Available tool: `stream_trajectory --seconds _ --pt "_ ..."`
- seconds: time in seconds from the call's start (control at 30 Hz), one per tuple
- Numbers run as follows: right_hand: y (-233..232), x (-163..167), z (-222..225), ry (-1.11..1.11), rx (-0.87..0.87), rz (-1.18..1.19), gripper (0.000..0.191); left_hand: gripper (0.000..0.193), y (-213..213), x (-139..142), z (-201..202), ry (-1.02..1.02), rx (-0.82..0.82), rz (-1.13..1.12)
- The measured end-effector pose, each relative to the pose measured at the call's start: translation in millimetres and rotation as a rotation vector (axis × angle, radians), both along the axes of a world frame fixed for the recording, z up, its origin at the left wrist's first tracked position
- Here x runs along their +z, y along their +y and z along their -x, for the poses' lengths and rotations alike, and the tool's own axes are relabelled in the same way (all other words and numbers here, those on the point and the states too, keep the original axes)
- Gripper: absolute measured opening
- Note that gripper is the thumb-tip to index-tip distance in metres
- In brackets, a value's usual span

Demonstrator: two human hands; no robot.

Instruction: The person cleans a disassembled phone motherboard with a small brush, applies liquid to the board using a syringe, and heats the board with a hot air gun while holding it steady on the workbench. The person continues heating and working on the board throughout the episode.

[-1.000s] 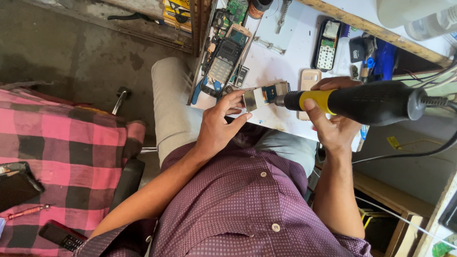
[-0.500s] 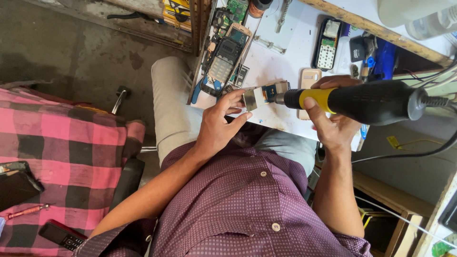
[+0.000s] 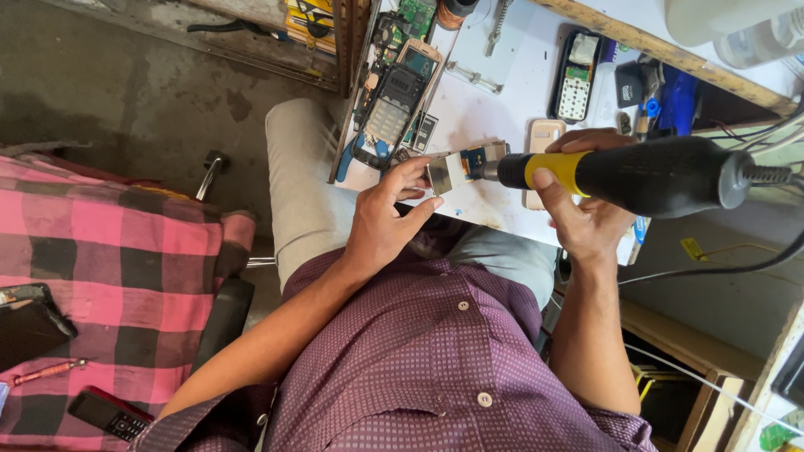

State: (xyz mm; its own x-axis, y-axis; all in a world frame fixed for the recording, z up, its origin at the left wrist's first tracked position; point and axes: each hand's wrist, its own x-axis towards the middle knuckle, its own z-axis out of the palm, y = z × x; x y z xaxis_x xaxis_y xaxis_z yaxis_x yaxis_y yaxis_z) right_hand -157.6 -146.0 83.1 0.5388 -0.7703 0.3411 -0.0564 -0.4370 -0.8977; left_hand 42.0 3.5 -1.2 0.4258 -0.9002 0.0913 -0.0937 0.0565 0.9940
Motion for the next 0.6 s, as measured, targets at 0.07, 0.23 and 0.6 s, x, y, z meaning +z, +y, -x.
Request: stream_trajectory --seconds 0.07,0.23,0.6 --pt "0.1 0.1 -0.4 0.002 -0.005 -0.006 0.036 0.058 0.1 0.1 0.0 -0.002 -0.003 -0.014" --pt "0.3 0.3 -1.6 0.003 -0.001 -0.016 0.037 0.058 0.2 0.5 0.2 0.013 0.000 -0.037" --pt "0.0 1.1 -1.2 0.009 -0.006 -0.023 0.036 0.058 0.0 0.2 0.6 0.006 0.002 -0.033"
